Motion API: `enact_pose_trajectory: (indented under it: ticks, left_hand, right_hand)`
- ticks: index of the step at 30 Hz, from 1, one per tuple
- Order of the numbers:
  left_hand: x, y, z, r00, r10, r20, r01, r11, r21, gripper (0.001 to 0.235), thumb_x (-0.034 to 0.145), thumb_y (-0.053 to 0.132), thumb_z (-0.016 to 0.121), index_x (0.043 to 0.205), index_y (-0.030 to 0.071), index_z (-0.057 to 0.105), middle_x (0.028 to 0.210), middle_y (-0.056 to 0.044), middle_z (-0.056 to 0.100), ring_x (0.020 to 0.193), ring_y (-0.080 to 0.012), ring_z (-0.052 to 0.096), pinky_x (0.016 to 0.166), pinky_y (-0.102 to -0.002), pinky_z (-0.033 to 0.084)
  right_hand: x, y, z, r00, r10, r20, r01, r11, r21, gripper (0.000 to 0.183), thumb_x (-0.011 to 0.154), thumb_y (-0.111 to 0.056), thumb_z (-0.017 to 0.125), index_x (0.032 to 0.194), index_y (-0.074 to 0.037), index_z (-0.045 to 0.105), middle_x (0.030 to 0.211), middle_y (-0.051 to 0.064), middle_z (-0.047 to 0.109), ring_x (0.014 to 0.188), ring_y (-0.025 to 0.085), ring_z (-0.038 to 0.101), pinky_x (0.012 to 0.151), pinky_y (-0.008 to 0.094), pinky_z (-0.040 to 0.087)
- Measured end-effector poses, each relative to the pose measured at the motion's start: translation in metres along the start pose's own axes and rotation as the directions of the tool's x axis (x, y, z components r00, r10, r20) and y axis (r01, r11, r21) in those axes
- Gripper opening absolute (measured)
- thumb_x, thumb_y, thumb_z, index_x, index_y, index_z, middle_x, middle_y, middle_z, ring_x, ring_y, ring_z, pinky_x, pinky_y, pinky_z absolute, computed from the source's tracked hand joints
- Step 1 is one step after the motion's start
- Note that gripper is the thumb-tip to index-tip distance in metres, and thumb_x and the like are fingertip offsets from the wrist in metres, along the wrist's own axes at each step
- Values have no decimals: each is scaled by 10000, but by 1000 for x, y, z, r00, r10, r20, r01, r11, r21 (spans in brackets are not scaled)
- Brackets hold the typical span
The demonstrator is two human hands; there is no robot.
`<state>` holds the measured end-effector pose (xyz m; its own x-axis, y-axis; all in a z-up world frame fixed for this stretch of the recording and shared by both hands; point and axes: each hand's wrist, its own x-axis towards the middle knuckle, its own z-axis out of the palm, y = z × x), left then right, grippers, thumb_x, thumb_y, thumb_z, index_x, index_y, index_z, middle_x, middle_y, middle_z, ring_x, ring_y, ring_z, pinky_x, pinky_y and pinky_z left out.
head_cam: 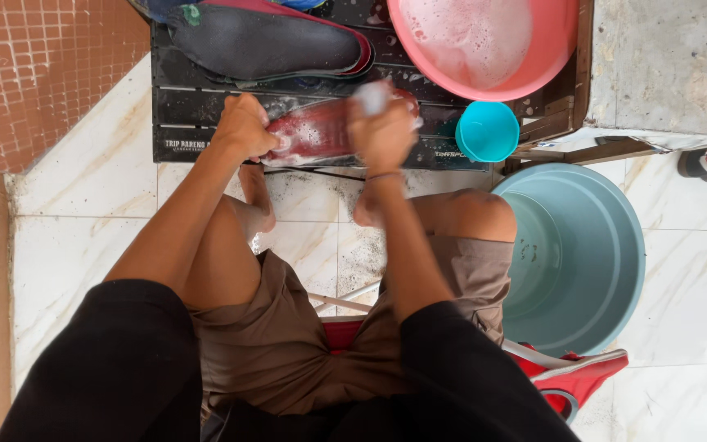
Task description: The person scrubs a red shoe insole with a brush and soapy water, repeatedly dipping the brush into a pink basin to apply more soap. The person flips the insole over to scrub both sides and then places it on a black crate next to other insoles.
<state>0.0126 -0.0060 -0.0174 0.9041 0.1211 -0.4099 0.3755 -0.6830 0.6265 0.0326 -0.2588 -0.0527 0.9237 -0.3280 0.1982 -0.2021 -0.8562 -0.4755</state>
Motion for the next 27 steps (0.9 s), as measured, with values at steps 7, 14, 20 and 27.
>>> enact_pose_trajectory:
  ticks: [7,14,20,27]
  left_hand:
    - [39,-40,23,998,-35,-44,35,999,4,288,780,-50,953,1034,-111,834,1035,-424,722,675,-562,776,436,-480,717]
    - [35,-23,16,993,-122,10,120,988,96,348,809,-66,917,1138,-21,812,1299,-301,632,1029,-434,732,518,-432,733]
    - [30,-34,19,997,-58,-54,60,997,38,284,804,-22,940,1060,-91,839,1105,-420,712,815,-584,798,496,-478,739]
    - [13,-19,16,996,-73,-47,80,983,166,324,785,120,996,1061,6,870,1164,-394,763,1088,-640,777,910,-649,715]
  right_hand:
    - [-16,-40,0,928,-193,317,124,966,226,545,879,-574,898,1375,-378,784,1045,116,809,1058,471,864,923,634,705]
    - [-32,-57,12,975,-96,201,67,987,146,595,882,-606,847,1375,-276,804,1058,185,800,1013,459,843,897,616,662]
    - [1,-7,-11,989,-42,139,30,995,93,570,873,-606,892,1394,-394,796,1028,116,802,1056,426,863,931,608,707]
    - [-45,-43,26,996,-31,81,19,990,139,602,881,-567,871,1391,-251,827,978,149,787,993,462,857,903,672,693]
